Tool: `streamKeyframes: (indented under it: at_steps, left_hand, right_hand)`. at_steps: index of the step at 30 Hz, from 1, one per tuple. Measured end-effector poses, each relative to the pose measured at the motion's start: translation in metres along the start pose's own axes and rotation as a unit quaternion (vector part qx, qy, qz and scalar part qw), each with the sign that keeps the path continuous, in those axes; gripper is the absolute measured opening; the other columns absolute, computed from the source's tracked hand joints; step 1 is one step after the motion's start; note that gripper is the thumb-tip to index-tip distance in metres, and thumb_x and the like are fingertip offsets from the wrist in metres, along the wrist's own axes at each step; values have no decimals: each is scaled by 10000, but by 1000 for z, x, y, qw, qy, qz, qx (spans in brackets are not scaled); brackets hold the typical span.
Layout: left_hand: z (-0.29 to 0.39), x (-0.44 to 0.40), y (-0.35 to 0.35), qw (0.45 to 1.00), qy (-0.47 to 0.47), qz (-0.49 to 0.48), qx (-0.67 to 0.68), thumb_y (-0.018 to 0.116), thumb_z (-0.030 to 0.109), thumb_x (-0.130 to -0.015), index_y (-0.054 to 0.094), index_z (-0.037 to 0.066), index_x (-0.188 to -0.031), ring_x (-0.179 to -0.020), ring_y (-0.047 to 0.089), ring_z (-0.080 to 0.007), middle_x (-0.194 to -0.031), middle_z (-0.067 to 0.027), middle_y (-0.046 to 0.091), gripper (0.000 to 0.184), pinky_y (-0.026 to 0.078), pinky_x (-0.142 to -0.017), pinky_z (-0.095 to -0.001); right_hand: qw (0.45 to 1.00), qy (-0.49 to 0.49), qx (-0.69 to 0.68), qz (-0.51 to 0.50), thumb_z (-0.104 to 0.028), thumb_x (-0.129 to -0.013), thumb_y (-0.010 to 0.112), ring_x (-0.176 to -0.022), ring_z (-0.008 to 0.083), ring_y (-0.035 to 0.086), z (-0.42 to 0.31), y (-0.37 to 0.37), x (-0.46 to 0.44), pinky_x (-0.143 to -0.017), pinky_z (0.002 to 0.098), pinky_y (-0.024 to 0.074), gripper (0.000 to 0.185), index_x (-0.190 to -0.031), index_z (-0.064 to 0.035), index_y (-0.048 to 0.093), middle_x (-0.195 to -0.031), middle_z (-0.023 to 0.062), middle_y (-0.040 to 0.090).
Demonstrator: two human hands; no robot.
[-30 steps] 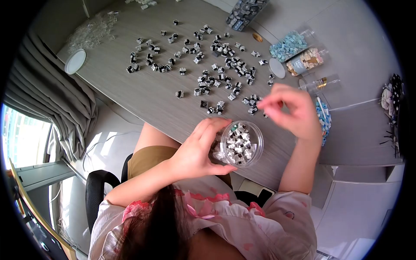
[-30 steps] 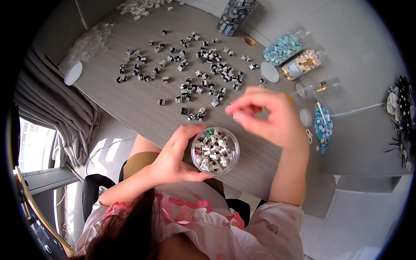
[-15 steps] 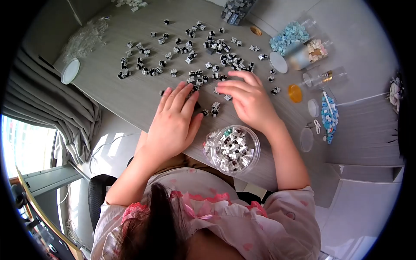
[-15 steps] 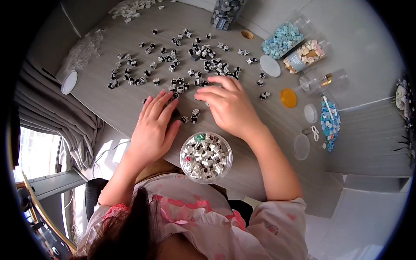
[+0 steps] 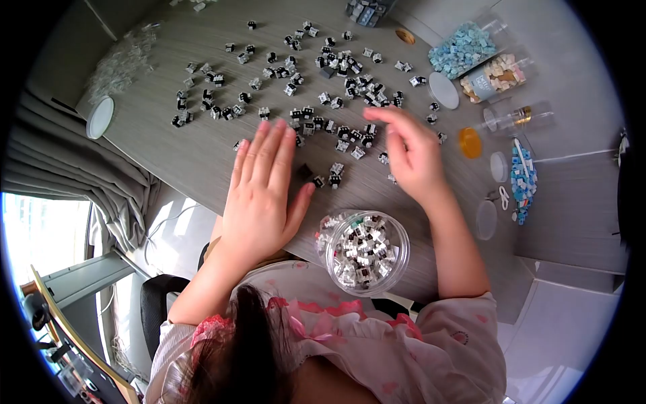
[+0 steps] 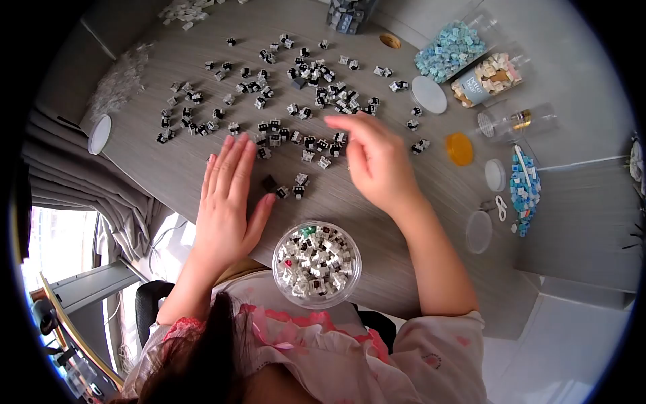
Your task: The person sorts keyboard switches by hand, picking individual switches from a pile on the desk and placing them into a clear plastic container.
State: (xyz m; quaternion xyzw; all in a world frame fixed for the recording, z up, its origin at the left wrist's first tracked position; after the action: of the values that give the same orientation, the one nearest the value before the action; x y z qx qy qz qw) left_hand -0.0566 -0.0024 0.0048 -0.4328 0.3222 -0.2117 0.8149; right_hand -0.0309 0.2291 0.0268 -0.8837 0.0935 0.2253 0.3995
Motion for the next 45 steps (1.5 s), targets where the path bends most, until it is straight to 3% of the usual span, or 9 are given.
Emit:
streamKeyframes:
  at_steps: [5, 10, 12, 23, 25, 30, 37, 40, 45]
  left_hand:
    - [9, 0, 0, 992, 100, -68, 27, 626, 105, -869, 595, 20, -1284, -1411, 395, -338, -1463, -149, 479, 424, 269, -1166, -500]
    - [2, 7, -6, 983, 145, 43, 105, 708, -4, -767, 681, -1, -1092, -1130, 616, -330, -1167, -138, 652, 327, 477, -962, -440]
    - [2, 9, -9, 973, 142, 129, 128, 758, -47, -702, 699, -7, -971, -920, 676, -300, -974, -120, 684, 278, 524, -793, -391]
    - [-1, 7, -5, 984, 32, 128, 120, 809, -38, -689, 597, 39, -795, -690, 577, -245, -799, -72, 594, 250, 458, -590, -347]
    - [2, 5, -6, 986, -20, 114, 120, 795, -48, -703, 563, 45, -767, -668, 560, -240, -772, -75, 563, 258, 436, -537, -333]
    - [0, 9, -4, 986, -3, 101, 131, 751, -70, -734, 496, 58, -717, -504, 502, -218, -651, -65, 503, 285, 376, -443, -345]
    - [0, 9, -4, 987, 56, 78, 132, 745, -12, -764, 424, 86, -629, -414, 470, -252, -511, -50, 438, 362, 356, -413, -357]
    - [-1, 10, -3, 986, 84, 75, 126, 745, 0, -775, 408, 89, -615, -408, 467, -263, -503, -56, 443, 383, 371, -415, -367]
    - [1, 9, -2, 988, 83, 61, 117, 754, 57, -803, 415, 100, -616, -416, 482, -256, -505, -47, 455, 389, 385, -413, -374]
  right_hand:
    - [991, 72, -66, 95, 116, -847, 438, -664, 79, 587, 23, -24, 6, -584, 220, 428, 264, -871, 0, 674, -789, 45, 685]
    - [960, 123, -149, 203, 83, -870, 412, -555, 12, 355, 49, -51, 10, -503, 202, 253, 231, -717, -14, 556, -655, -47, 496]
    - [945, 135, -185, 235, 79, -875, 410, -557, 13, 356, 59, -57, 12, -500, 202, 252, 230, -727, -16, 558, -656, -41, 496]
    - [914, 156, -175, 330, 58, -877, 420, -558, 18, 358, 86, -77, 16, -490, 205, 239, 228, -735, -29, 576, -652, -42, 465]
    - [912, 161, -192, 325, 56, -871, 420, -574, 21, 372, 92, -78, 18, -504, 205, 256, 226, -735, -30, 578, -660, -41, 480]
    - [933, 173, -114, 293, 47, -864, 415, -647, 36, 433, 95, -67, 16, -573, 216, 332, 213, -735, -20, 570, -682, -34, 533]
    - [964, 161, -56, 205, 61, -870, 435, -627, 32, 422, 74, -50, 9, -562, 224, 330, 199, -766, -26, 581, -660, -35, 516]
    - [965, 197, -51, 163, 23, -892, 498, -627, 65, 453, 84, -50, 10, -575, 236, 360, 153, -826, -29, 626, -689, -7, 548]
    - [994, 70, 48, 72, -86, -887, 625, -767, 210, 560, 60, -26, -38, -686, 323, 469, 115, -966, -89, 709, -843, 63, 625]
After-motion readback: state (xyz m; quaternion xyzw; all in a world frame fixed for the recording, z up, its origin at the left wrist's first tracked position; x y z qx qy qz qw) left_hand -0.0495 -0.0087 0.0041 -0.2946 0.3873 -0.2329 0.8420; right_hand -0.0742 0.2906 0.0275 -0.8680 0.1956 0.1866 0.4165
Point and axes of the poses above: each hand's wrist, its own x-axis away from the middle knuckle, its own y-axis out of the palm, z = x × y, the point moved 4 cm from there along -x, towards the middle knuckle
